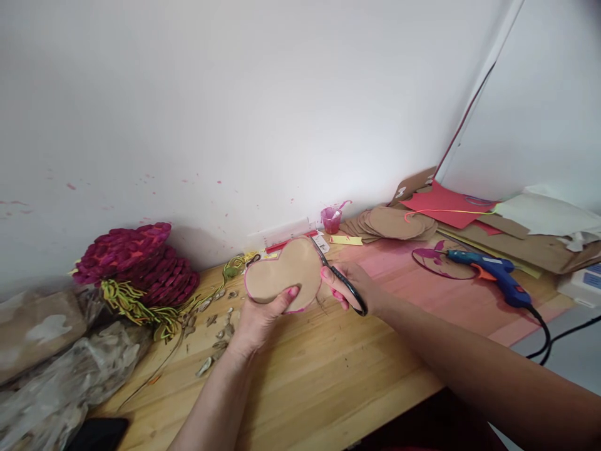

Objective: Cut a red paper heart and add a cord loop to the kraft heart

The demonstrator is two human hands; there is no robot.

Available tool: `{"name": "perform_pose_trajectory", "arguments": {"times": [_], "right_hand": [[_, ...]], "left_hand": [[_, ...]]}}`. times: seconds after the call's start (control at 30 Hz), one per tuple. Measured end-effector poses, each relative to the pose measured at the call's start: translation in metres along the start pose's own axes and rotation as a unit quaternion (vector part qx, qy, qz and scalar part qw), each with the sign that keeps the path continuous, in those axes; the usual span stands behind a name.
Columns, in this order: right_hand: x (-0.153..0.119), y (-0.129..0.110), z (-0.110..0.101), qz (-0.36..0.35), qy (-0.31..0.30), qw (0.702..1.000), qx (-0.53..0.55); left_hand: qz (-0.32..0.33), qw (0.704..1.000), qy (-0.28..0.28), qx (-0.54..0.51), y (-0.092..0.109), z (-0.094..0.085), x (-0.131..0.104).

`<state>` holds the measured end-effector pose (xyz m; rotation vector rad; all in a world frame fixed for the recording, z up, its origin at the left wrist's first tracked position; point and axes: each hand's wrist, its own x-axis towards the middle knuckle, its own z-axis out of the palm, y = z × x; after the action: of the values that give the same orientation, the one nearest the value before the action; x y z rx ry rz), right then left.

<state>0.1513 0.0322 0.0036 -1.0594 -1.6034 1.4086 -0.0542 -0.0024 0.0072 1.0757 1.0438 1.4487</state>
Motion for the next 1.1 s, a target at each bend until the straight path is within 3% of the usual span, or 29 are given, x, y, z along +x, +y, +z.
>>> {"name": "perform_pose_trajectory", "arguments": {"times": [0.37,0.7,0.97,1.1], "right_hand": [[-0.005,-0.004,0.003,-0.011,0.018,0.999,-0.026],[-0.004,-0.012,0.002,-0.067,0.022,0.994,-0.086],[-0.007,-0.013,0.012,-0.037,0.047,0.997,-0.054],[-0.007,-0.008,0.017,-0.006,0.023,0.999,-0.022]], "left_hand": [[-0.016,0.999,0.021,-0.021,0.008,0.0,0.0],[-0.025,0.998,0.025,-0.046,0.011,-0.007,0.005],[-0.06,0.966,0.144,-0.207,0.004,0.0,0.009],[-0.077,0.967,0.155,-0.186,0.0,0.01,0.003]]}}
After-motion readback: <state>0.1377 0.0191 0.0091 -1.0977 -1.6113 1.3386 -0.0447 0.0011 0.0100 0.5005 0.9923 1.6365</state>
